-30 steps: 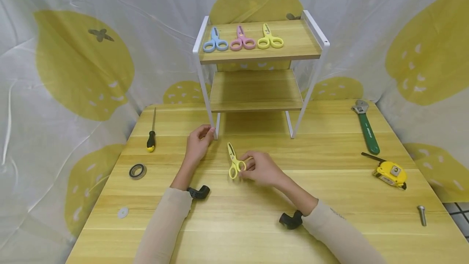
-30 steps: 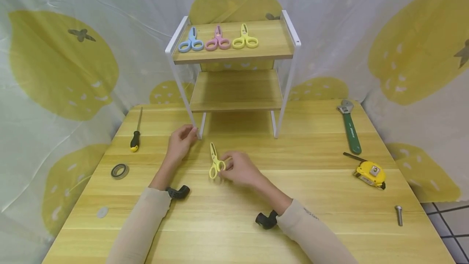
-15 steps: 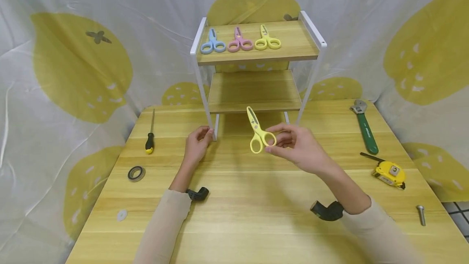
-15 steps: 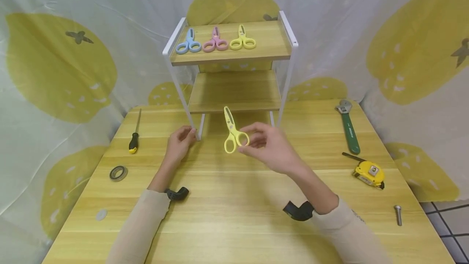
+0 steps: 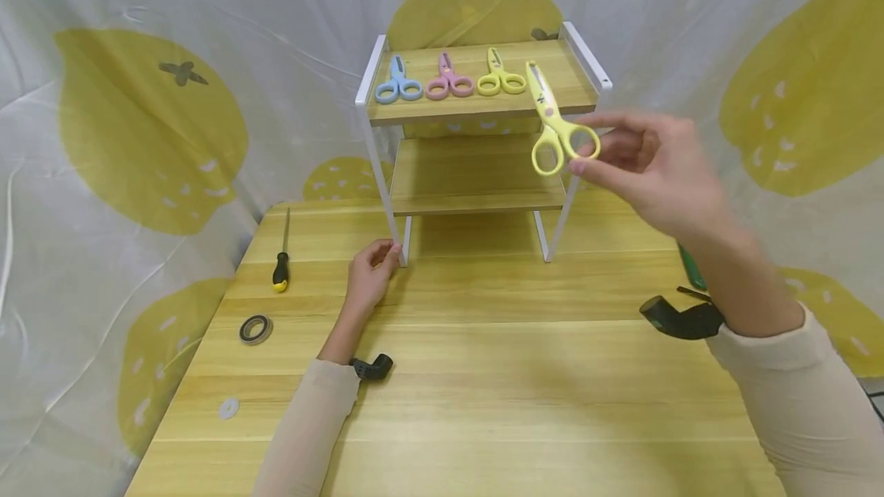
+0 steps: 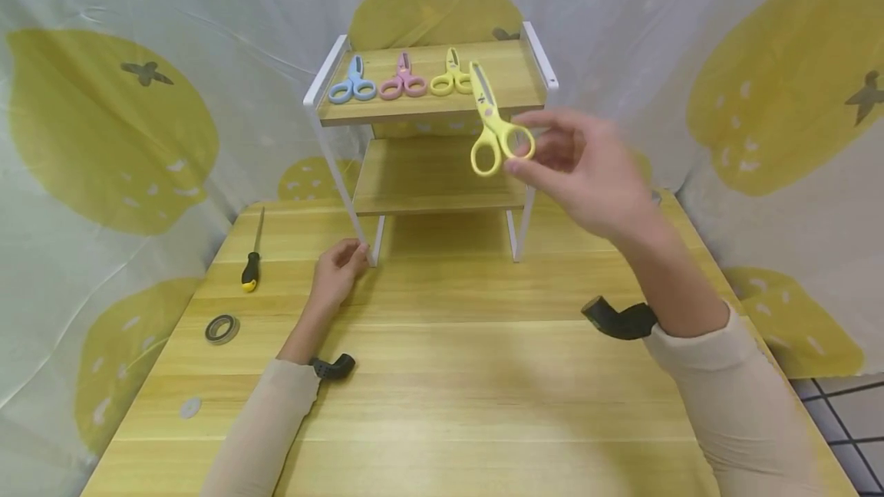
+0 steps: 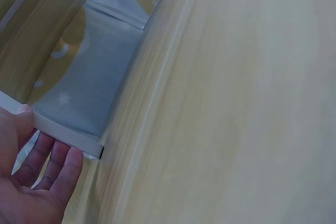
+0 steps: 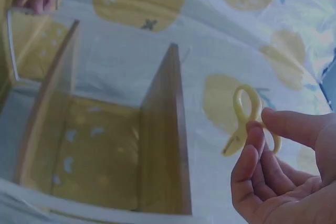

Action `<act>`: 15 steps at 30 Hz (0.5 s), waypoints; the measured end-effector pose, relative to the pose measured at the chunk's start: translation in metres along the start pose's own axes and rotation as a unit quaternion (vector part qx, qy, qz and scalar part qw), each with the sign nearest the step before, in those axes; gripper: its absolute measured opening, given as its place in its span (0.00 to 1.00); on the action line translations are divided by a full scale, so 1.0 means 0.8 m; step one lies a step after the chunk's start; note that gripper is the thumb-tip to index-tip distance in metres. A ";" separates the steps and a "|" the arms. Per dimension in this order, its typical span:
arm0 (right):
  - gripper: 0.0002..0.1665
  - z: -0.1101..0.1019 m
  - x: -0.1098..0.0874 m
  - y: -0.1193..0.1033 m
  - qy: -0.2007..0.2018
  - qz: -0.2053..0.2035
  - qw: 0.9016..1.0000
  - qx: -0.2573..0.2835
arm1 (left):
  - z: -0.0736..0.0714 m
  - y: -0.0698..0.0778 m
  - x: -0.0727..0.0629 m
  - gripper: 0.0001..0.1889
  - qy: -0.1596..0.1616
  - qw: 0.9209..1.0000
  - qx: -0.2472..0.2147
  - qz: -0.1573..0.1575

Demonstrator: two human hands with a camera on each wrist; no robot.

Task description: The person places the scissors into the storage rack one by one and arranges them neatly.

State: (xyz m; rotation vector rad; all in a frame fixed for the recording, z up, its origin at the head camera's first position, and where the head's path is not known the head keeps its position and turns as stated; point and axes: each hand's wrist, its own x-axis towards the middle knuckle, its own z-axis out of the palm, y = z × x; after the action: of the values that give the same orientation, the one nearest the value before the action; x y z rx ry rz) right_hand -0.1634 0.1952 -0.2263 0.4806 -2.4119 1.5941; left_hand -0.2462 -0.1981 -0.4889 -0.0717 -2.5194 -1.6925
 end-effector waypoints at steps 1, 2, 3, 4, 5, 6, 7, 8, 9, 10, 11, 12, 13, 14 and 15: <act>0.24 -0.006 0.008 -0.002 0.008 0.005 1.000 -0.010 | 0.000 0.000 0.000 0.23 0.000 1.000 0.000 0.000; 0.25 -0.012 0.017 -0.003 0.014 0.011 1.000 -0.019 | 0.000 -0.001 0.000 0.22 0.000 1.000 -0.002 0.000; 0.26 -0.018 0.026 -0.004 0.019 0.018 0.999 -0.026 | 0.000 -0.001 0.000 0.22 0.000 1.000 -0.003 0.000; 0.27 -0.023 0.035 -0.004 0.024 0.023 0.999 -0.039 | -0.001 -0.002 0.000 0.22 0.000 1.000 -0.001 0.000; 0.27 -0.028 0.043 -0.004 0.026 0.027 0.998 -0.048 | 0.000 -0.002 0.000 0.22 0.000 1.000 0.000 0.000; 0.27 -0.031 0.053 -0.003 0.031 0.026 0.997 -0.058 | 0.000 -0.002 0.000 0.22 -0.001 1.000 0.001 0.001; 0.28 -0.035 0.061 -0.003 0.034 0.028 0.996 -0.073 | 0.000 -0.003 0.000 0.22 -0.001 1.000 0.002 0.002; 0.28 -0.038 0.068 -0.004 0.036 0.030 0.995 -0.090 | 0.000 -0.003 0.000 0.22 -0.002 1.000 0.002 0.002; 0.28 -0.040 0.076 -0.003 0.038 0.029 0.993 -0.109 | 0.000 -0.003 0.000 0.22 -0.002 1.000 0.002 0.002; 0.28 -0.043 0.082 -0.004 0.040 0.030 0.990 -0.128 | 0.000 -0.003 0.000 0.22 -0.002 1.000 0.002 0.002; 0.29 -0.044 0.088 -0.004 0.040 0.033 0.988 -0.145 | 0.000 -0.004 0.000 0.21 -0.002 1.000 0.000 0.003; 0.29 -0.046 0.093 -0.004 0.039 0.036 0.985 -0.164 | 0.000 -0.004 0.000 0.21 -0.002 1.000 -0.003 0.003; 0.30 -0.047 0.098 -0.004 0.036 0.040 0.982 -0.178 | 0.000 -0.004 0.000 0.21 -0.002 1.000 -0.005 0.004; 0.30 -0.048 0.104 -0.004 0.033 0.045 0.980 -0.191 | 0.001 -0.004 0.001 0.21 -0.001 1.000 -0.006 0.004; 0.30 -0.049 0.108 -0.004 0.030 0.047 0.978 -0.200 | 0.001 -0.003 0.001 0.21 -0.001 1.000 -0.008 0.004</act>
State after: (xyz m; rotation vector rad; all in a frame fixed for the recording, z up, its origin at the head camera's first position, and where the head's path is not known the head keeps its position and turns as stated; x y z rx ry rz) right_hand -0.2424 0.2167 -0.1783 0.2412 -2.6467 1.0873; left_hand -0.2471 -0.1986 -0.4916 -0.0846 -2.5047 -1.7104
